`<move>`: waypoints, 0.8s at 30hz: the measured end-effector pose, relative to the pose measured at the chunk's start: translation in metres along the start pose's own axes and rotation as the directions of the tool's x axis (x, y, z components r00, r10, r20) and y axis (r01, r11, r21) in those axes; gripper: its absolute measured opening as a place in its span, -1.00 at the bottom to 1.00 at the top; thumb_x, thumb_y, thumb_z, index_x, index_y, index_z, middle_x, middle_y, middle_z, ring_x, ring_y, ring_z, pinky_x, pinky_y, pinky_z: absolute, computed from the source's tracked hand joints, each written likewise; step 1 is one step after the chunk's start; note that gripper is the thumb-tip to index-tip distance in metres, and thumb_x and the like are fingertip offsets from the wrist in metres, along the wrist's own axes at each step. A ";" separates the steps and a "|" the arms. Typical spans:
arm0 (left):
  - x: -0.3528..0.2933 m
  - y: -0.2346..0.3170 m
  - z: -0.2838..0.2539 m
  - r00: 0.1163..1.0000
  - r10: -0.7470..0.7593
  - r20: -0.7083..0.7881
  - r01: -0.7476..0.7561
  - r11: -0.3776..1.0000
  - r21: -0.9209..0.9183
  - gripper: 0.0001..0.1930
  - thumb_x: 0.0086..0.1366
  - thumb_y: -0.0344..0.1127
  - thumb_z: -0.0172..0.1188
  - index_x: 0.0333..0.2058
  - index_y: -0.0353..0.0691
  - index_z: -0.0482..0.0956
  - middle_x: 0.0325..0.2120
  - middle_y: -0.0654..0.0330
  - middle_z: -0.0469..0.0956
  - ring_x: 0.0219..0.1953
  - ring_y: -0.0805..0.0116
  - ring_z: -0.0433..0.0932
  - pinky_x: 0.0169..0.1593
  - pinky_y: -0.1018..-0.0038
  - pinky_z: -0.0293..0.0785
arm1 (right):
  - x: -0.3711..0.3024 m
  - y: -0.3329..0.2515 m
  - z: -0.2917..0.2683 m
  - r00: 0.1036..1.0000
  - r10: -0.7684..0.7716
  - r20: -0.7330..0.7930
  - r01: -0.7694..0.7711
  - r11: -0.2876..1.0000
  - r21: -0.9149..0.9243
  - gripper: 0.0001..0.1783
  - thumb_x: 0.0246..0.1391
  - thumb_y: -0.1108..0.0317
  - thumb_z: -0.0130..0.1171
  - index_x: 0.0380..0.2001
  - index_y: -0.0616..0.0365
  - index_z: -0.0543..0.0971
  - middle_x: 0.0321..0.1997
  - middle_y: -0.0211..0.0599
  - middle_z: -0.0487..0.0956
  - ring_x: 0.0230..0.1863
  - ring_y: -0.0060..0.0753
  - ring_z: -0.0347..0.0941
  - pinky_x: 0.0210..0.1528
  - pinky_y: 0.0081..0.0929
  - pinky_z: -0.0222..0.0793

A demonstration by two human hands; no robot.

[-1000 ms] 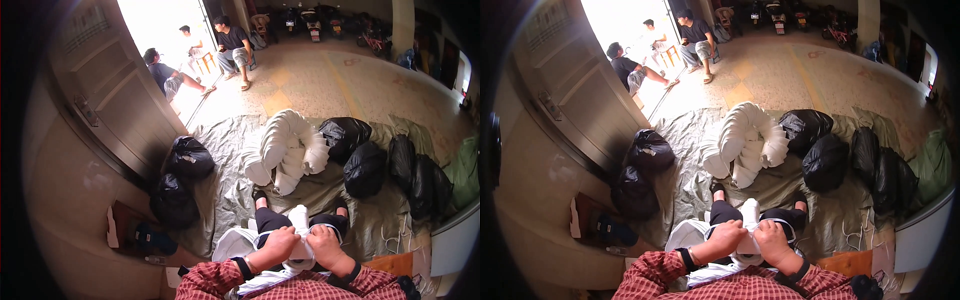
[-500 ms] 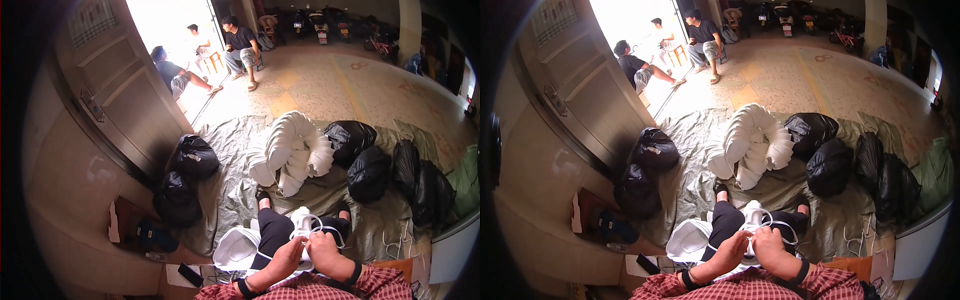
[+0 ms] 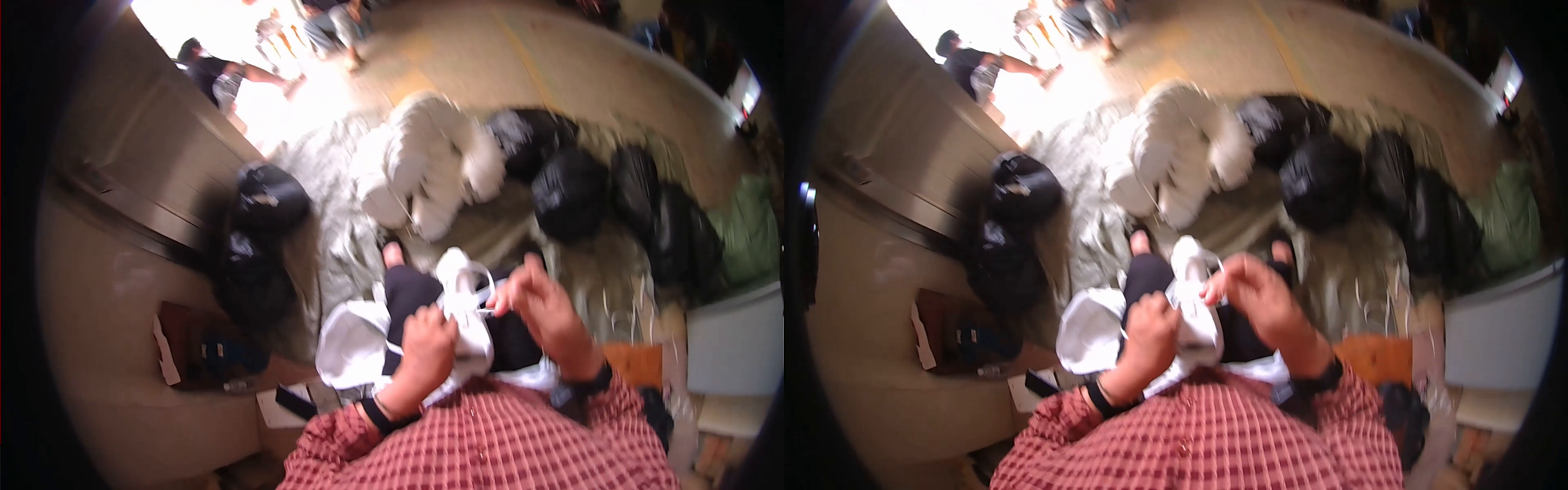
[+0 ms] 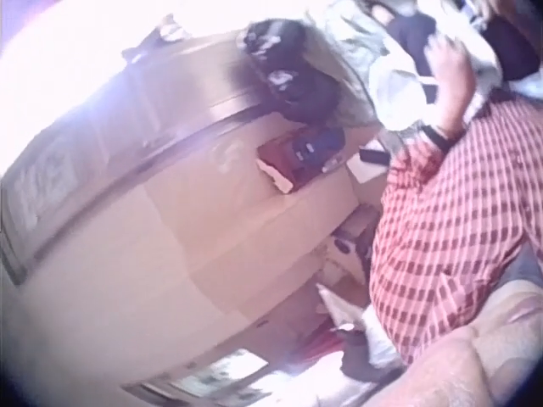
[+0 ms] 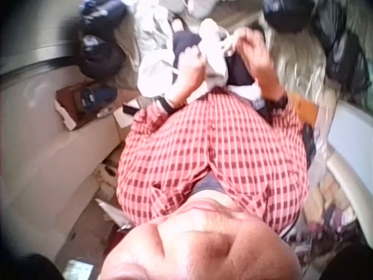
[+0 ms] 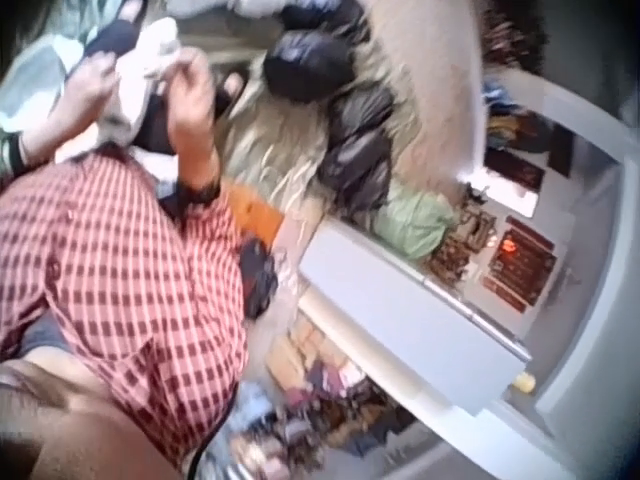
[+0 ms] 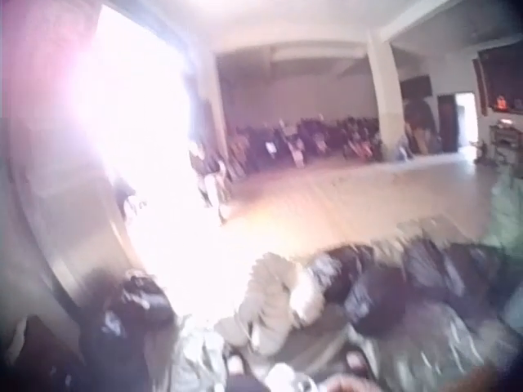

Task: Threading laces or long strings through the eyelets of white shoe uppers in a workshop.

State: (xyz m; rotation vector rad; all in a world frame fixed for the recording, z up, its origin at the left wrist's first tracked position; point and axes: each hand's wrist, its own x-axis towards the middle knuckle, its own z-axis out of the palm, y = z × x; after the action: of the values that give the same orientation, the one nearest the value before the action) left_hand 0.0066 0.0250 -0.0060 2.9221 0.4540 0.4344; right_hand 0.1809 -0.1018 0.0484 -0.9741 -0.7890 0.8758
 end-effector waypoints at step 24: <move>0.015 0.010 -0.002 0.991 -0.012 0.137 0.020 0.998 -0.058 -0.85 0.10 -0.53 0.15 -0.31 -0.28 0.55 -0.30 0.09 0.44 -0.21 0.08 0.45 -0.09 0.22 0.41 | -0.035 0.070 0.007 0.995 -0.014 -0.103 -0.089 0.408 -0.909 -0.77 0.10 0.37 0.25 -0.16 0.15 0.57 -0.22 -0.14 0.47 -0.19 -0.05 0.54 -0.16 -0.17 0.53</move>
State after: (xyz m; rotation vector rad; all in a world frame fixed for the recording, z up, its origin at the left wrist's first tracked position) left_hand 0.0221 0.0201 0.0016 2.8648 0.4379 0.2395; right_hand 0.1415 -0.1100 -0.0189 -2.0197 -1.2062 0.3413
